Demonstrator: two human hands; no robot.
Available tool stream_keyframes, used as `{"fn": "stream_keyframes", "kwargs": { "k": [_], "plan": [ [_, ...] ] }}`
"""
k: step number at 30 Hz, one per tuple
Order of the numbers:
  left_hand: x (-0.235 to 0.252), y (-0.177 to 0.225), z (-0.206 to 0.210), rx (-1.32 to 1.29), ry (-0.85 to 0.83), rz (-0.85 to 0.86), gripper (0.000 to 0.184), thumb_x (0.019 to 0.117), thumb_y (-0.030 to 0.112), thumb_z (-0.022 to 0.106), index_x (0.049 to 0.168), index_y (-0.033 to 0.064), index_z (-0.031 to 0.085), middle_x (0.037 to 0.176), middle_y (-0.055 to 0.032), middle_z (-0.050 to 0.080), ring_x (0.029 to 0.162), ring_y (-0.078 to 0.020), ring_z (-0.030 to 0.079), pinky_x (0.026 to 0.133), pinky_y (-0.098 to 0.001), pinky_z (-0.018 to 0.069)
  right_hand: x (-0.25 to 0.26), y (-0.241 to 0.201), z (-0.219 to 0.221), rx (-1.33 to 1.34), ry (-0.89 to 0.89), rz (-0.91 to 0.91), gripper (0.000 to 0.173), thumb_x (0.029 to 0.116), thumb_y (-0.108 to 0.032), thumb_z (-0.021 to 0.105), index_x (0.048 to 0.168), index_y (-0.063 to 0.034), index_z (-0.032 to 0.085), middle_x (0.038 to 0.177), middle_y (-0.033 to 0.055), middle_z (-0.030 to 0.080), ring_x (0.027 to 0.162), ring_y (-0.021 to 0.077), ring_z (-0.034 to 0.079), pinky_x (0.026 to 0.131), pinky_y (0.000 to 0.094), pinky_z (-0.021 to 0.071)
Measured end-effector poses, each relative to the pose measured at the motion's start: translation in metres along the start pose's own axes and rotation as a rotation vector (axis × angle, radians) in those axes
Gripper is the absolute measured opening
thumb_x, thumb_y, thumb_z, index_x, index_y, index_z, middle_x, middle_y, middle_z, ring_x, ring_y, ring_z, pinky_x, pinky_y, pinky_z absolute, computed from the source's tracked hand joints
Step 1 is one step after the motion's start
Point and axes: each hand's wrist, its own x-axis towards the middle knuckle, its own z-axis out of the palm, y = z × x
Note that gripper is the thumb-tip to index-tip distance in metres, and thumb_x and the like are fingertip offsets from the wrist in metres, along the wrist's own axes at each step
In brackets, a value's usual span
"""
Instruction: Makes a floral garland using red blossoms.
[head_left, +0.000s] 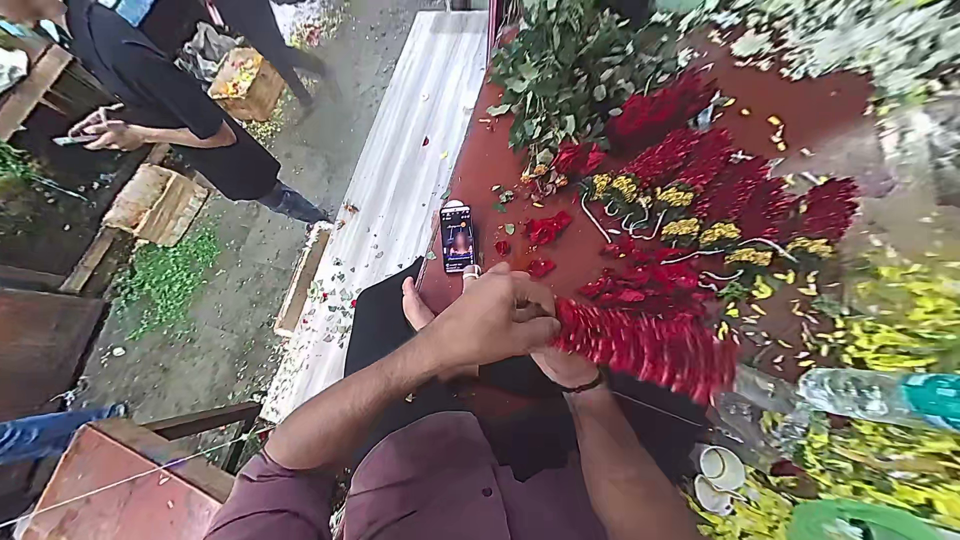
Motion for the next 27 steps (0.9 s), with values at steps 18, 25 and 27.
{"fn": "stream_keyframes", "kwargs": {
  "k": [18, 25, 27],
  "plan": [
    [-0.055, -0.064, -0.002, 0.153, -0.071, -0.424, 0.02, 0.095, 0.032, 0.068, 0.096, 0.0151, 0.079, 0.096, -0.0053, 0.071, 0.111, -0.0275, 0.061, 0.105, -0.0607, 0.0387, 0.019, -0.007, -0.019, -0.41, -0.11, 0.107, 0.009, 0.0922, -0.009, 0.07, 0.089, -0.0059, 0.078, 0.073, -0.0039, 0.07, 0.053, -0.0033, 0.047, 0.049, 0.0158, 0.0384],
    [-0.073, -0.069, -0.007, 0.106, -0.004, -0.41, 0.02, 0.0941, 0.032, 0.068, 0.094, 0.0147, 0.079, 0.093, -0.0041, 0.07, 0.105, -0.0232, 0.062, 0.099, -0.0519, 0.0466, 0.102, 0.031, -0.071, -1.034, 0.179, 0.331, 0.019, 0.1026, -0.018, 0.062, 0.109, -0.0068, 0.076, 0.095, 0.0088, 0.075, 0.079, 0.0209, 0.07, 0.073, 0.0437, 0.0575],
    [-0.082, -0.068, -0.007, 0.072, -0.015, -0.436, 0.022, 0.0944, 0.034, 0.067, 0.095, 0.0152, 0.078, 0.093, -0.0036, 0.068, 0.101, -0.0223, 0.061, 0.091, -0.0489, 0.0487, 0.144, 0.058, -0.086, -1.255, 0.28, 0.323, 0.019, 0.0959, -0.02, 0.068, 0.106, -0.0069, 0.078, 0.1, 0.0141, 0.075, 0.091, 0.0315, 0.072, 0.084, 0.0584, 0.0563]
  ]
}}
